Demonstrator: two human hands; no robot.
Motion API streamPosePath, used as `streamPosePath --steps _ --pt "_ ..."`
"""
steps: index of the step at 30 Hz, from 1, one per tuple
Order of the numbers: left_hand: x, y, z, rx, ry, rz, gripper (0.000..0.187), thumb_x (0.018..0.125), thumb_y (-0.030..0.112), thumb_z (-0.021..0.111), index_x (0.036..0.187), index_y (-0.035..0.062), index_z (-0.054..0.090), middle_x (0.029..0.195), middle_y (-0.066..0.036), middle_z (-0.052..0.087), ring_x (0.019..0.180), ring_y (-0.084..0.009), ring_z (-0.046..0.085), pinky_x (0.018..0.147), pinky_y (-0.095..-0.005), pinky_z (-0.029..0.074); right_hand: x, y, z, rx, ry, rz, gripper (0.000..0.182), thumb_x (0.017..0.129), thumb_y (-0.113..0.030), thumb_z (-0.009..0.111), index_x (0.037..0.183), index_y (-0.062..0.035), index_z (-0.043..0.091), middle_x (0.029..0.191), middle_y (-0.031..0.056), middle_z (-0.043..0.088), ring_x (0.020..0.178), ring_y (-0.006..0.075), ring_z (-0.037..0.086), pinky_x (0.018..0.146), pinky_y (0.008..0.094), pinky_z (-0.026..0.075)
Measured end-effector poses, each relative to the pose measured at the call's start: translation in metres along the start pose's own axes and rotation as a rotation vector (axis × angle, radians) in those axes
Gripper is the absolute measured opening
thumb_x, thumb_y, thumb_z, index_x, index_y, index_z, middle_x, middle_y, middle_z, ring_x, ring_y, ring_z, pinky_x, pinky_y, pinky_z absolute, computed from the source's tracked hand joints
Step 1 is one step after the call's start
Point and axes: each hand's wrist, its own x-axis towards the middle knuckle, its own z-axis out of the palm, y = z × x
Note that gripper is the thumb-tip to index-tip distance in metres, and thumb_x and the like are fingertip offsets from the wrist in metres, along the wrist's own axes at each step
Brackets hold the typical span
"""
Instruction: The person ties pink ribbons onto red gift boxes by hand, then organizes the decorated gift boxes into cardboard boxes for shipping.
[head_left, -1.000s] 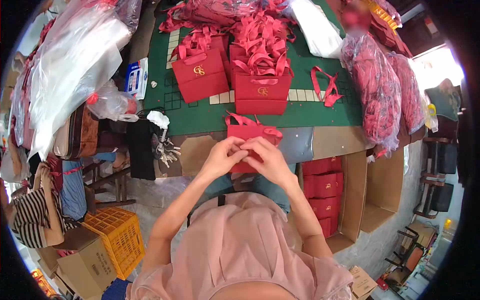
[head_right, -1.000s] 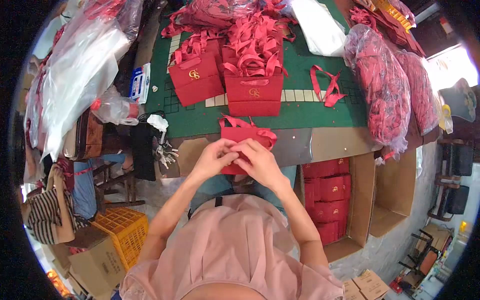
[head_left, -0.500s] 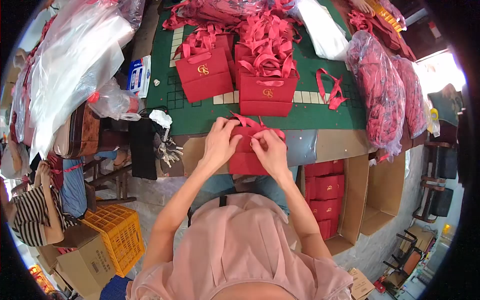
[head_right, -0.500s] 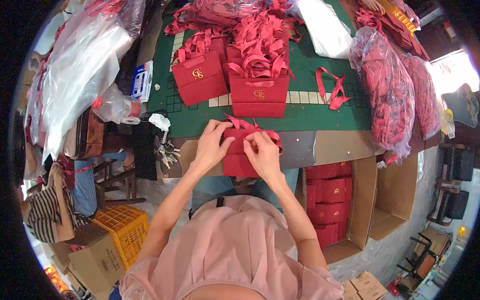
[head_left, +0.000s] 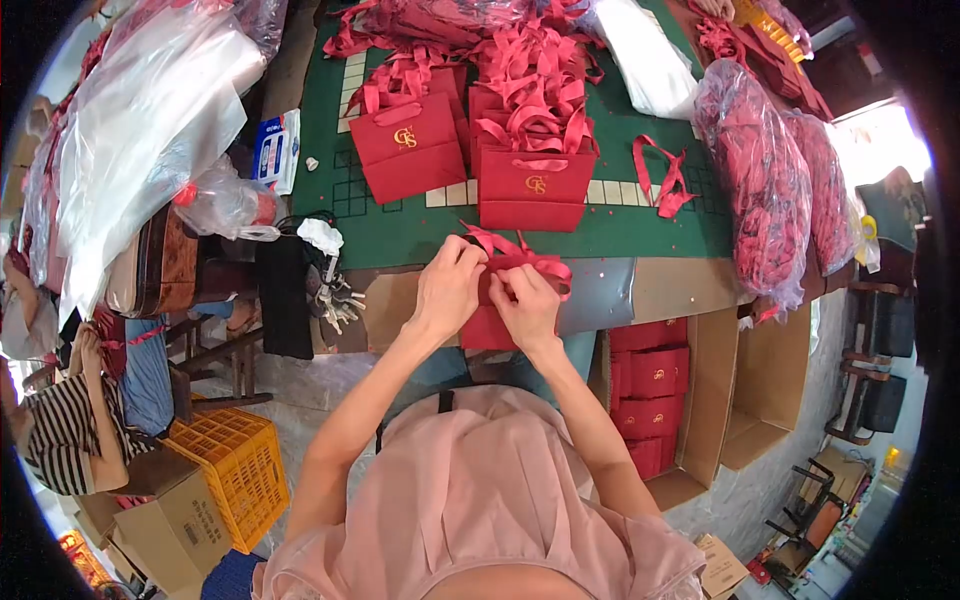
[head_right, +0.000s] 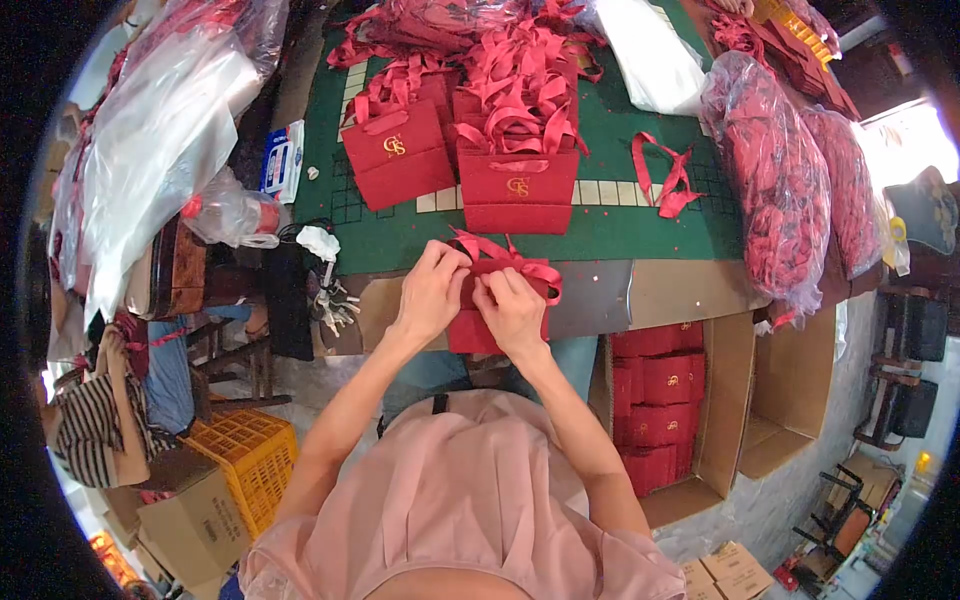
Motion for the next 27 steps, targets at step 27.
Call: streamPosePath --steps 27 --pt "-0.008 0.0 0.004 -0.139 -0.016 0.018 0.026 0.077 0.011 0.076 0.095 0.0049 0.059 0.086 -0.009 0.063 0.076 -0.0264 0.058 0.067 -0.0382 0.049 0.045 0.001 -0.048 -0.021 -0.34 0.016 0.011 0.086 -0.015 0.066 0.091 -0.0065 0.071 0.088 0.0116 0.064 0.086 0.0351 0.063 0.076 0.0431 0.051"
